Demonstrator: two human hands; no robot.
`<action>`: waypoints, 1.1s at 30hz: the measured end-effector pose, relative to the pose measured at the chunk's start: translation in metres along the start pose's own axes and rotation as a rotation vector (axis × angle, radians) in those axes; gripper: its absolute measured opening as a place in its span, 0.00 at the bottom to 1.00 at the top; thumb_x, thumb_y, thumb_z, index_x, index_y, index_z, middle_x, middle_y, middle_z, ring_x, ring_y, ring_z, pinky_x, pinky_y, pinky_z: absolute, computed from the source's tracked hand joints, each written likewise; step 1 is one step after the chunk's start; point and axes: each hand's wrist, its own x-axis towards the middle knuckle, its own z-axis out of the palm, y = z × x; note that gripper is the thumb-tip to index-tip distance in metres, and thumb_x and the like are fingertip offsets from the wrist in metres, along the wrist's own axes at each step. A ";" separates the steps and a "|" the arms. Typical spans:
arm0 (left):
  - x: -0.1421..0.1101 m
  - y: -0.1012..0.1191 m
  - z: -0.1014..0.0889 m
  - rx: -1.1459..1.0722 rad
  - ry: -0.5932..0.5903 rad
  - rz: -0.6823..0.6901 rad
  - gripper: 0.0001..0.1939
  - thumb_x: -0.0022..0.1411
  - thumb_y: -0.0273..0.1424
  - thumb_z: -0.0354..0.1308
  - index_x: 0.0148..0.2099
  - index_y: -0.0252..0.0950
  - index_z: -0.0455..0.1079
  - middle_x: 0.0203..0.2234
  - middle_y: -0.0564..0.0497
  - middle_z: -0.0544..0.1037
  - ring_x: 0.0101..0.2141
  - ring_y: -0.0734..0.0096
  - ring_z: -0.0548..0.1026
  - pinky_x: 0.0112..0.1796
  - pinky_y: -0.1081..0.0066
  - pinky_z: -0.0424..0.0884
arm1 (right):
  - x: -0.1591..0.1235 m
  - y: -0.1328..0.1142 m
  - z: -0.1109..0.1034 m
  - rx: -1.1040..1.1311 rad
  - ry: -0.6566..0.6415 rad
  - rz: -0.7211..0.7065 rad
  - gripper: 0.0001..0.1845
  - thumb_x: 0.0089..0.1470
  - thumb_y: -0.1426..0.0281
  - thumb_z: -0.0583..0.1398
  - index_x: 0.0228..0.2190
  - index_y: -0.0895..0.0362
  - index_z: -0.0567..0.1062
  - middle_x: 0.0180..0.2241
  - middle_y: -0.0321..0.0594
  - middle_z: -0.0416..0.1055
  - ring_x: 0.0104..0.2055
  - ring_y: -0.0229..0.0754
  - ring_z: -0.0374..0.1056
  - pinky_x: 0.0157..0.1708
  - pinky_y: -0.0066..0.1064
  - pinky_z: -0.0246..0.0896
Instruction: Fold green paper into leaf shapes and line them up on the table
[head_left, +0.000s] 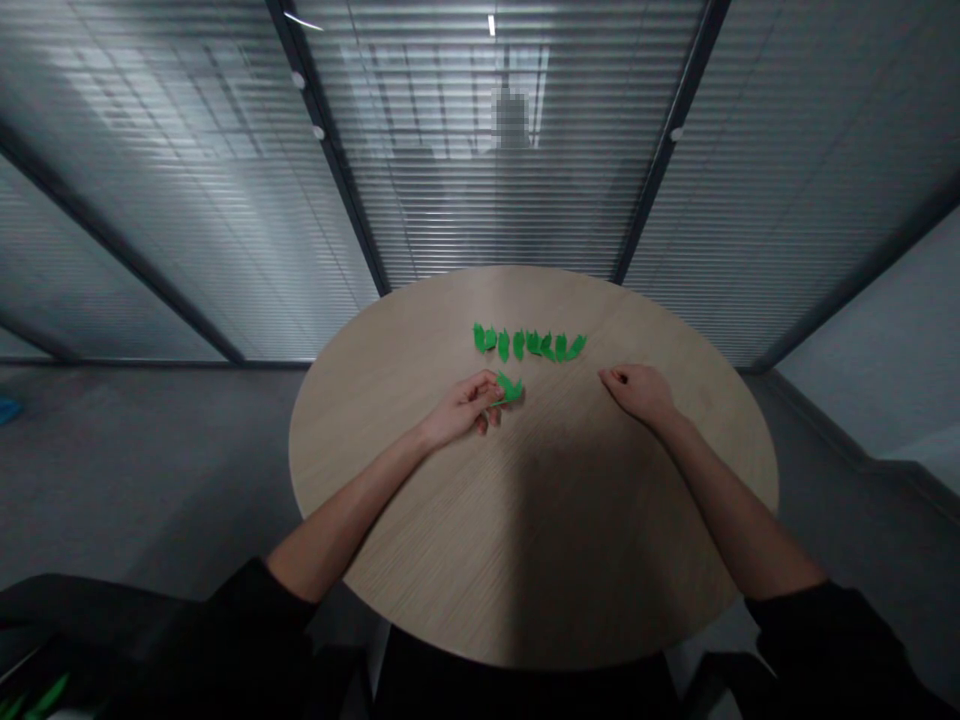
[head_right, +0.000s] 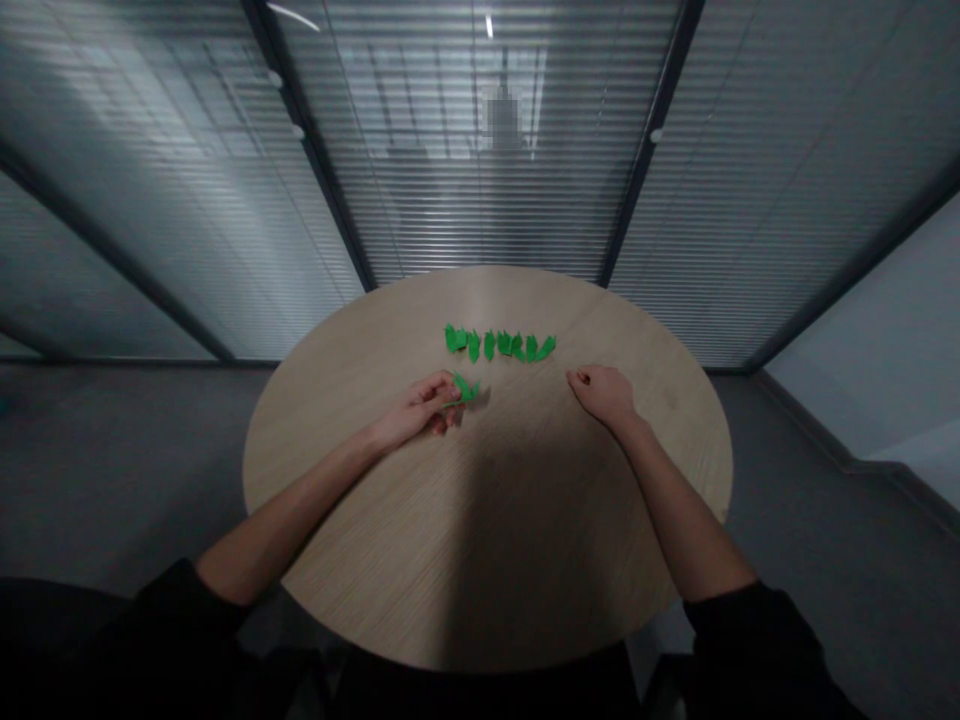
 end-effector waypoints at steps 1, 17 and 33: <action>0.000 0.000 0.000 0.004 0.003 -0.001 0.11 0.69 0.41 0.57 0.41 0.39 0.65 0.29 0.52 0.77 0.23 0.77 0.71 0.21 0.77 0.64 | 0.000 0.000 0.000 0.000 -0.001 -0.002 0.25 0.64 0.56 0.54 0.20 0.54 0.69 0.25 0.42 0.70 0.28 0.43 0.61 0.28 0.33 0.45; 0.014 -0.006 -0.027 0.147 0.324 -0.013 0.09 0.66 0.36 0.60 0.36 0.38 0.68 0.19 0.55 0.71 0.17 0.78 0.65 0.20 0.75 0.62 | 0.000 -0.001 0.001 0.009 -0.003 0.003 0.25 0.64 0.56 0.54 0.20 0.54 0.68 0.25 0.41 0.71 0.28 0.43 0.62 0.28 0.32 0.45; 0.078 -0.014 -0.091 0.712 0.595 0.075 0.05 0.63 0.29 0.57 0.33 0.37 0.71 0.29 0.48 0.77 0.31 0.65 0.72 0.35 0.69 0.66 | -0.001 -0.003 0.002 0.019 -0.004 0.012 0.26 0.64 0.54 0.52 0.19 0.54 0.66 0.23 0.40 0.67 0.27 0.42 0.59 0.27 0.33 0.42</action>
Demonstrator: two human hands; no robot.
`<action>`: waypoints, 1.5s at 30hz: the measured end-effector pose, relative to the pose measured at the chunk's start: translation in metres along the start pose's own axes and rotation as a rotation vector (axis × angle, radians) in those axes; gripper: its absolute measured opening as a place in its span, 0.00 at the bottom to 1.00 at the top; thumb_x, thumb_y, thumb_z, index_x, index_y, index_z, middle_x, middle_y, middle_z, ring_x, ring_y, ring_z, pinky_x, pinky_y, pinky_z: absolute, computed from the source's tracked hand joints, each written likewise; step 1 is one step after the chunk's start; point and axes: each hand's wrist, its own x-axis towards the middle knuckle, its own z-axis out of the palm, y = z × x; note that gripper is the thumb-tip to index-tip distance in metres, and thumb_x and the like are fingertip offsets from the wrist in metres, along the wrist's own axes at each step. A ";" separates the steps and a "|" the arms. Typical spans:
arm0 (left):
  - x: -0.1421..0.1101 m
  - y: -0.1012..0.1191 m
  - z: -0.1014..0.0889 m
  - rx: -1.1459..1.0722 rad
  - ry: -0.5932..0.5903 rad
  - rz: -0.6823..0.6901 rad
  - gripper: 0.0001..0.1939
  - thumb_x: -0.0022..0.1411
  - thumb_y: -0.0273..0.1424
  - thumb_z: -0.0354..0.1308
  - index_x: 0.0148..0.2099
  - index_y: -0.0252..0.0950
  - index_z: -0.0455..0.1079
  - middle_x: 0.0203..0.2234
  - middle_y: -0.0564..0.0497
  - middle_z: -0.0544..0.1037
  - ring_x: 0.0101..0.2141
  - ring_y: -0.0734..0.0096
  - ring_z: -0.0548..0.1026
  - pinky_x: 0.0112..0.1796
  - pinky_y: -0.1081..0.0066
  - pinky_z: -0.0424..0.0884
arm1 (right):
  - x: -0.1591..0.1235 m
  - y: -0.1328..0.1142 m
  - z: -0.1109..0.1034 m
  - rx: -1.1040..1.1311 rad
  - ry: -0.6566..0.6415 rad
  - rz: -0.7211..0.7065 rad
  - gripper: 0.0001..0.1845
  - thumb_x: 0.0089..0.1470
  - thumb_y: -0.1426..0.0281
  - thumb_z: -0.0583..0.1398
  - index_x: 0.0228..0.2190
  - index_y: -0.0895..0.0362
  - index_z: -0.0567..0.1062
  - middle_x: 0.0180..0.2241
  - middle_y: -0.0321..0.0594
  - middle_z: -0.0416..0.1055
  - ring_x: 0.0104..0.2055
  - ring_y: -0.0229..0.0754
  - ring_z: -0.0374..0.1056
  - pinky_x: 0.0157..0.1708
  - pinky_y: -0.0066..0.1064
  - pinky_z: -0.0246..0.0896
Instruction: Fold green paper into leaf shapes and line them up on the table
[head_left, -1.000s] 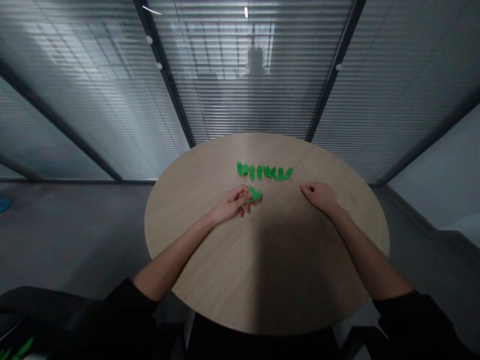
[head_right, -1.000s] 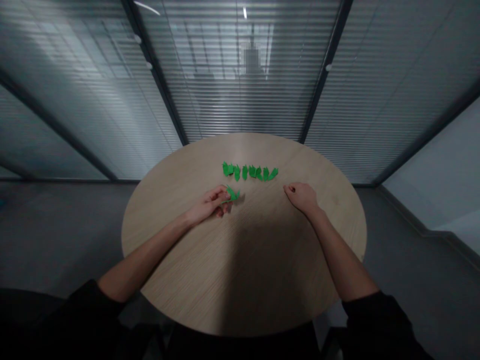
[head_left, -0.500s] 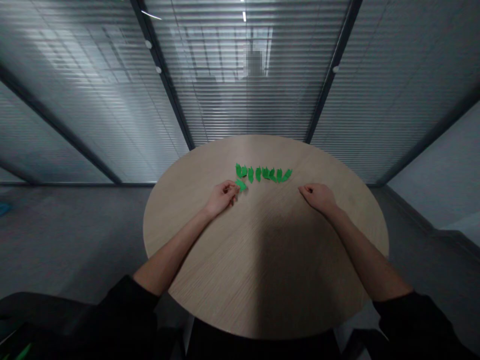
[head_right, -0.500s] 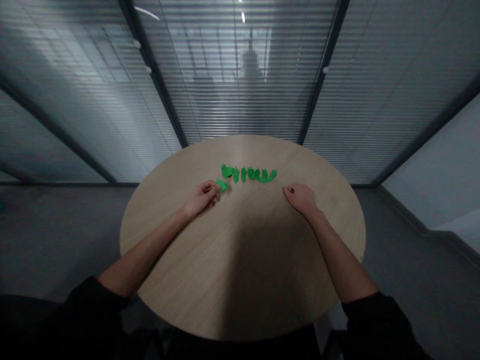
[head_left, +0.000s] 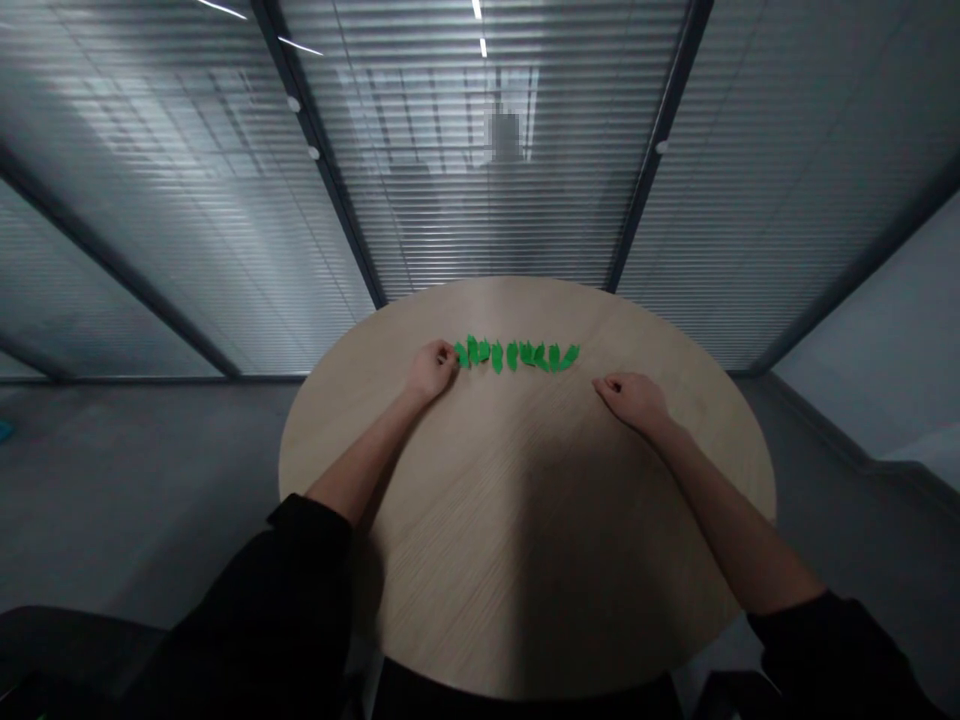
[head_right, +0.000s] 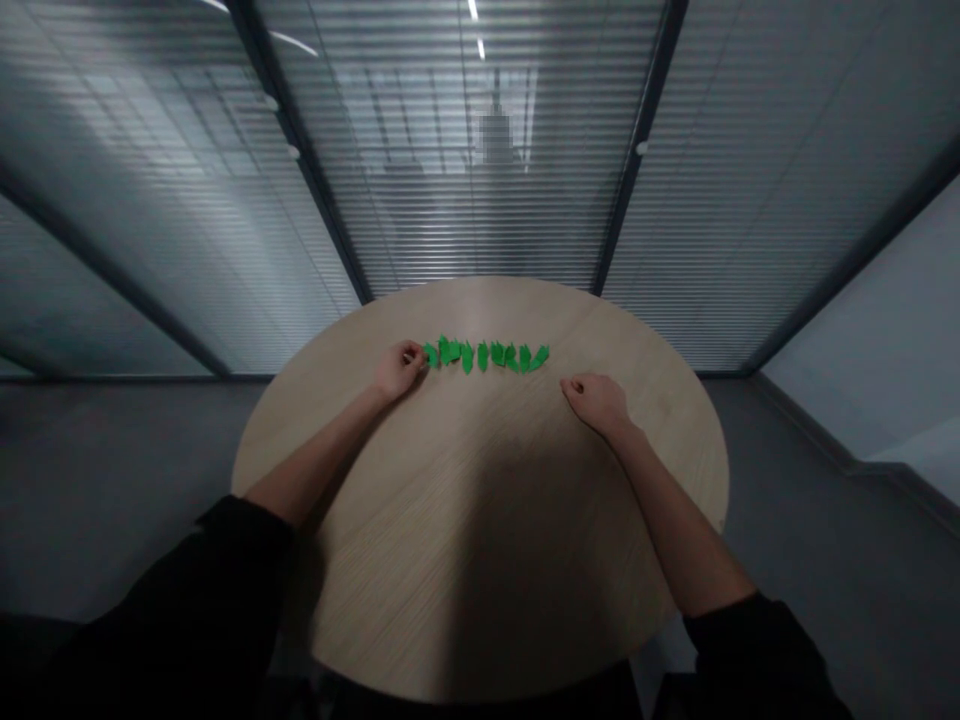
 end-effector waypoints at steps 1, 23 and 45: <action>0.001 0.000 0.001 0.041 -0.002 0.014 0.05 0.63 0.30 0.57 0.34 0.37 0.72 0.31 0.47 0.78 0.32 0.64 0.73 0.36 0.68 0.66 | 0.000 0.000 0.000 0.000 0.000 0.001 0.26 0.64 0.54 0.52 0.19 0.54 0.66 0.23 0.40 0.67 0.27 0.42 0.59 0.27 0.33 0.42; 0.001 -0.002 0.011 0.253 0.038 -0.014 0.12 0.68 0.33 0.55 0.47 0.33 0.76 0.41 0.40 0.83 0.40 0.59 0.78 0.44 0.65 0.71 | 0.000 0.000 0.002 0.022 0.007 0.002 0.25 0.64 0.55 0.53 0.19 0.55 0.67 0.23 0.40 0.68 0.27 0.41 0.59 0.27 0.33 0.42; -0.112 0.022 -0.044 0.222 -0.042 0.027 0.12 0.68 0.38 0.54 0.32 0.39 0.65 0.26 0.48 0.76 0.27 0.66 0.71 0.32 0.68 0.61 | -0.008 -0.001 0.007 0.077 0.027 0.027 0.24 0.62 0.55 0.53 0.19 0.54 0.67 0.24 0.42 0.71 0.27 0.42 0.62 0.27 0.33 0.43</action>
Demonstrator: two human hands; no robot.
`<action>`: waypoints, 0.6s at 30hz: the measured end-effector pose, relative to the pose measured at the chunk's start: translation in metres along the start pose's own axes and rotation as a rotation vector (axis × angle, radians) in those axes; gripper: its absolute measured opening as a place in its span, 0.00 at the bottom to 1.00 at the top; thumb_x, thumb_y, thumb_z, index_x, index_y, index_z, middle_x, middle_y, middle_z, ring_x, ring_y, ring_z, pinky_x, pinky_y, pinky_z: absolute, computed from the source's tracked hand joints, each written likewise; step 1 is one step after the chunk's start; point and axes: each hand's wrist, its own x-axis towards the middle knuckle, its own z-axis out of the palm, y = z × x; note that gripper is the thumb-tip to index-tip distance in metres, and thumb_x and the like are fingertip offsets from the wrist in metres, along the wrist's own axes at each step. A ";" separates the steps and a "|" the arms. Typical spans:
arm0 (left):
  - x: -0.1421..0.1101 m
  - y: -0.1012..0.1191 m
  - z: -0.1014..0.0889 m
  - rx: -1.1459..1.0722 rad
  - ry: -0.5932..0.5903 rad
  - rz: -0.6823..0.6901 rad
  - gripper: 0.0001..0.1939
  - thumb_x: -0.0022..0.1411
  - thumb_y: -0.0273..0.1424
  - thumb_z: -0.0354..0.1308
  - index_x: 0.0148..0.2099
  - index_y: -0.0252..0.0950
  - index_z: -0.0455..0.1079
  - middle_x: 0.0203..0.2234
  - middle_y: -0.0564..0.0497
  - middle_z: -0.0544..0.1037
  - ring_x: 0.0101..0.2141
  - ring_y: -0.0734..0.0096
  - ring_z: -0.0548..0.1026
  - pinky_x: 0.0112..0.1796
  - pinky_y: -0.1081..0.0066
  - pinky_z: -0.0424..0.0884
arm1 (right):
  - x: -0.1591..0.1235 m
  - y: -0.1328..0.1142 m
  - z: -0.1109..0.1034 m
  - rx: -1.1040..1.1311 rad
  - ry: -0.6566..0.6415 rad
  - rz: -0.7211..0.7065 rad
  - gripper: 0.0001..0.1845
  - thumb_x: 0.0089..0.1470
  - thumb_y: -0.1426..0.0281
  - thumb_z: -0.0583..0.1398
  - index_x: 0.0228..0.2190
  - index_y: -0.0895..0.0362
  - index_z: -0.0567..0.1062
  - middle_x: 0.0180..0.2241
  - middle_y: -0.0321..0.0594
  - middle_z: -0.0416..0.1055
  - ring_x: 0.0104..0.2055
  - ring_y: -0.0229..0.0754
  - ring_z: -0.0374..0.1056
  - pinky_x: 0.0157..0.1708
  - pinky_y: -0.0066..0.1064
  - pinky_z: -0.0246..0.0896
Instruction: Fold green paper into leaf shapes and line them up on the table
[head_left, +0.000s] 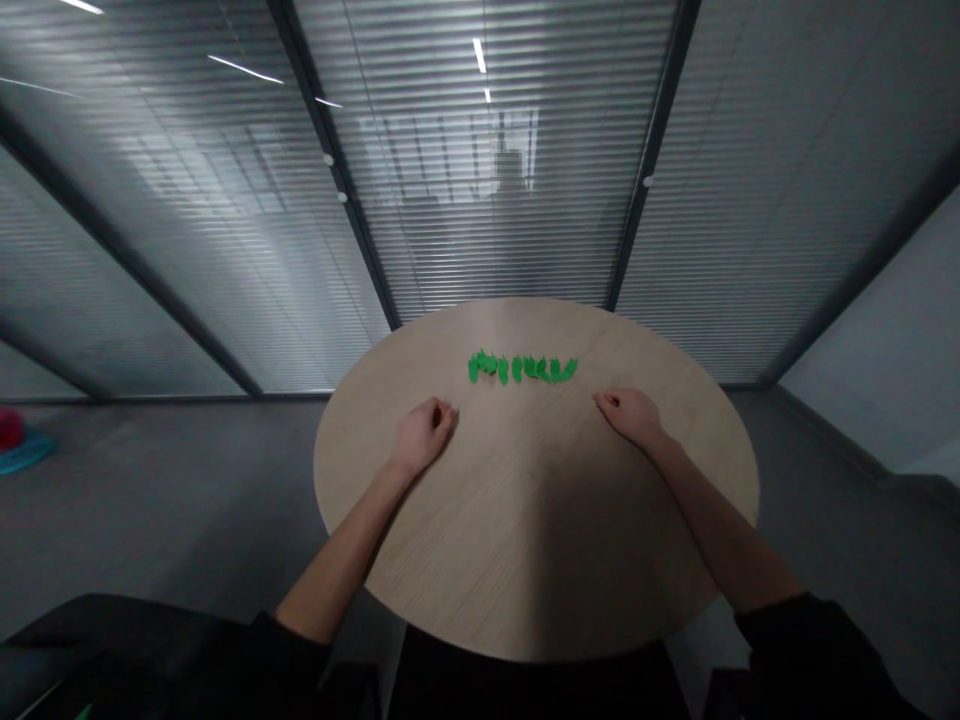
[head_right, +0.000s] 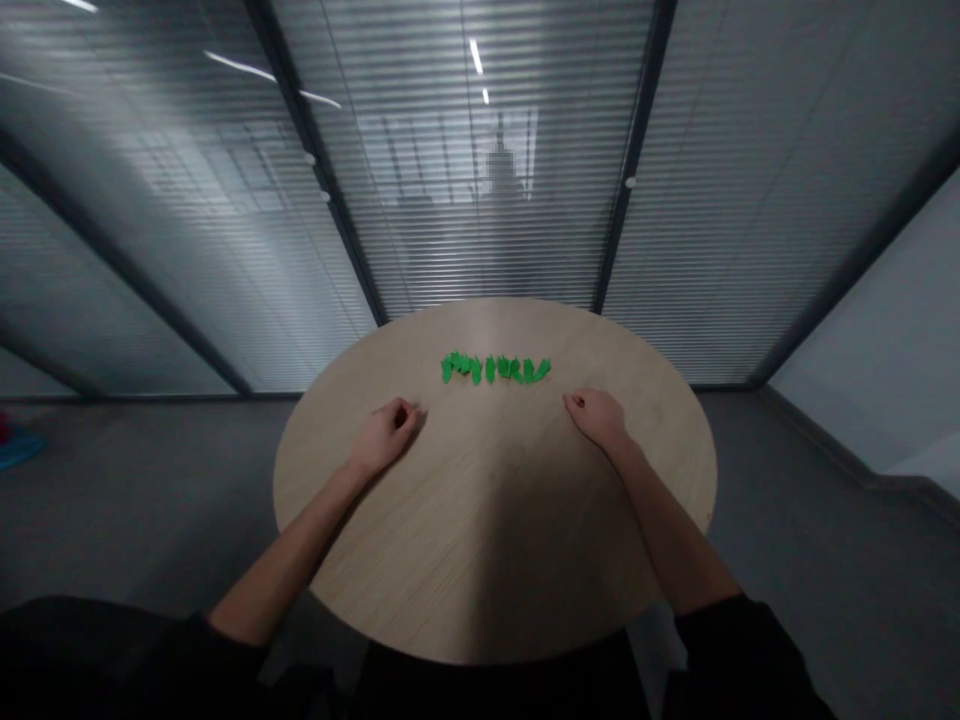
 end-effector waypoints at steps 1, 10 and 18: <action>-0.011 0.003 -0.004 0.010 -0.003 -0.001 0.13 0.68 0.39 0.53 0.32 0.39 0.65 0.25 0.48 0.76 0.26 0.65 0.71 0.31 0.67 0.61 | -0.003 0.000 0.000 0.002 0.000 -0.004 0.24 0.62 0.56 0.53 0.19 0.54 0.66 0.24 0.42 0.70 0.27 0.42 0.62 0.27 0.33 0.43; -0.160 0.014 -0.035 0.136 0.110 -0.162 0.19 0.71 0.45 0.50 0.31 0.42 0.69 0.22 0.52 0.77 0.23 0.65 0.76 0.25 0.69 0.60 | -0.023 0.000 -0.006 0.029 0.010 -0.035 0.24 0.61 0.56 0.53 0.17 0.54 0.63 0.21 0.40 0.66 0.26 0.42 0.60 0.27 0.33 0.43; -0.285 -0.010 -0.010 -0.094 0.116 0.021 0.15 0.67 0.42 0.54 0.29 0.51 0.76 0.18 0.52 0.79 0.17 0.62 0.77 0.21 0.67 0.75 | -0.074 -0.006 -0.020 0.079 -0.006 -0.085 0.23 0.62 0.55 0.52 0.19 0.53 0.63 0.23 0.40 0.69 0.27 0.43 0.63 0.29 0.34 0.47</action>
